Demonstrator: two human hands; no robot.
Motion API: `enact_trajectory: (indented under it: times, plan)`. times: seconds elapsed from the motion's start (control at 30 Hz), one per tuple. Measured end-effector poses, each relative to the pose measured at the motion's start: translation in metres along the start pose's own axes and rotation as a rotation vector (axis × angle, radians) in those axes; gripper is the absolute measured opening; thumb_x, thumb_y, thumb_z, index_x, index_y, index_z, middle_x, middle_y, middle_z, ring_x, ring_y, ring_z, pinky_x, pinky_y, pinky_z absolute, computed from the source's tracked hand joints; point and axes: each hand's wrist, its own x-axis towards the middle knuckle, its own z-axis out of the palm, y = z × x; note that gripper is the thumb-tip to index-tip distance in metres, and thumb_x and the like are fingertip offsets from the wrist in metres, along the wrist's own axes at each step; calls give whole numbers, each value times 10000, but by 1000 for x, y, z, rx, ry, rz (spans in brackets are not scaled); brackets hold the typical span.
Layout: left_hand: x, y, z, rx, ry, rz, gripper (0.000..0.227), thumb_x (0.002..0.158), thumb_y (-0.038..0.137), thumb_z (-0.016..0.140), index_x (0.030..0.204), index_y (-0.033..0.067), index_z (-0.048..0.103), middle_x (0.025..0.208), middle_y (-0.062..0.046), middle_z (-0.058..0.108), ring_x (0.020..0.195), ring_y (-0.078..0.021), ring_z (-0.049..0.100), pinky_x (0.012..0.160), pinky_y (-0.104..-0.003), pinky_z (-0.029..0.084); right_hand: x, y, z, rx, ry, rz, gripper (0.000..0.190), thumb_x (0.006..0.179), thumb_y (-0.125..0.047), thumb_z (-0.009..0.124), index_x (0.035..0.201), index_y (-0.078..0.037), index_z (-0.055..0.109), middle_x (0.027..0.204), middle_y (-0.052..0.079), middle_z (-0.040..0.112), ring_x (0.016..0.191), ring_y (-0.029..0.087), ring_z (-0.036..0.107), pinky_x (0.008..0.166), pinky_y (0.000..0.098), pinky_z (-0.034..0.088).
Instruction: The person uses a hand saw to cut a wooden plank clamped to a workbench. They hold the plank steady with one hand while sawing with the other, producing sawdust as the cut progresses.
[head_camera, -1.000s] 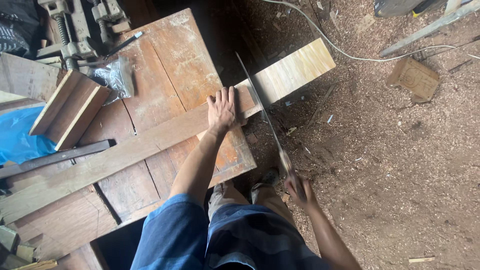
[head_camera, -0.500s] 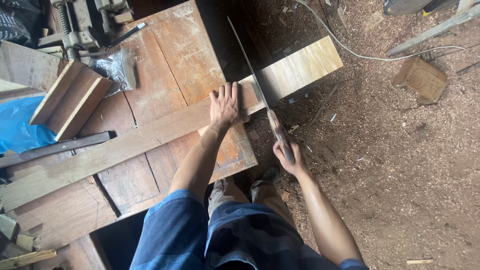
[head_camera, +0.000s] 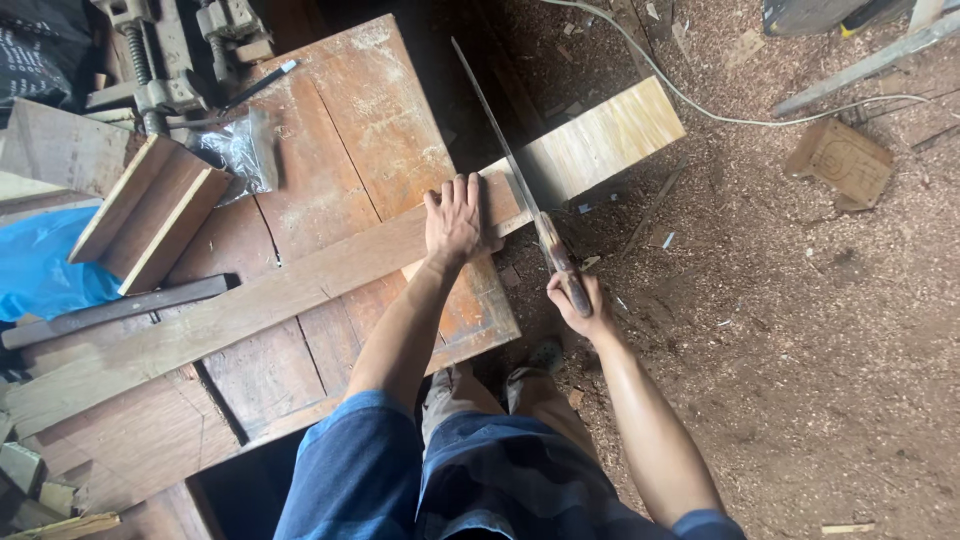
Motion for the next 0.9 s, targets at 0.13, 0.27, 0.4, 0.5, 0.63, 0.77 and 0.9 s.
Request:
enact_trajectory:
  times: [0.13, 0.27, 0.4, 0.5, 0.63, 0.77, 0.9]
  plan:
    - [-3, 0, 0, -16, 57, 5, 1327, 540, 680, 876, 1520, 25, 266, 1389, -142, 449, 1267, -298, 450, 1047, -552, 355, -46, -7, -11, 32, -68, 159, 157, 948, -244, 576, 909, -134, 681, 654, 37, 681, 485, 110, 619, 413, 289, 492]
    - [-2, 0, -1, -31, 22, 9, 1301, 557, 664, 868, 1522, 27, 272, 1380, -133, 455, 1276, -291, 449, 1033, -529, 369, -157, 0, -25, 79, -54, 21, 203, 992, -232, 568, 840, -109, 623, 613, 48, 647, 410, 76, 567, 326, 248, 430]
    - [1, -3, 3, -5, 33, 4, 1251, 624, 677, 835, 1513, 14, 255, 1354, -173, 450, 1241, -315, 452, 1022, -548, 362, -182, 17, -27, -32, 38, -95, 156, 958, -185, 557, 827, -120, 611, 656, 33, 671, 429, 56, 600, 325, 223, 480]
    - [7, -3, 2, -21, 15, -44, 1147, 692, 608, 810, 1516, 36, 255, 1353, -190, 441, 1235, -331, 451, 1005, -535, 367, -157, 26, -34, -56, 51, -79, 175, 988, -152, 503, 861, -123, 621, 672, 29, 676, 431, 59, 575, 329, 226, 455]
    - [18, -1, -5, -72, 5, -89, 1150, 653, 573, 806, 1492, 20, 247, 1403, -206, 406, 1245, -332, 440, 998, -525, 366, -130, 32, -64, -44, 43, -131, 75, 906, -145, 611, 882, -83, 647, 670, 42, 631, 434, 95, 530, 349, 265, 431]
    - [9, -3, -2, -82, 1, -74, 1020, 708, 446, 773, 1513, 39, 300, 1390, -165, 448, 1304, -308, 441, 1038, -515, 369, -137, 31, -72, -65, -51, -230, 96, 935, -140, 579, 883, -87, 639, 571, -12, 557, 370, 68, 481, 302, 260, 394]
    - [3, -4, 5, -62, 72, -17, 1126, 626, 531, 821, 1480, 25, 289, 1423, -178, 411, 1311, -326, 405, 1046, -539, 333, -163, 16, -49, 26, -50, -106, 88, 914, -123, 571, 876, -92, 643, 530, -19, 566, 335, 64, 485, 270, 252, 407]
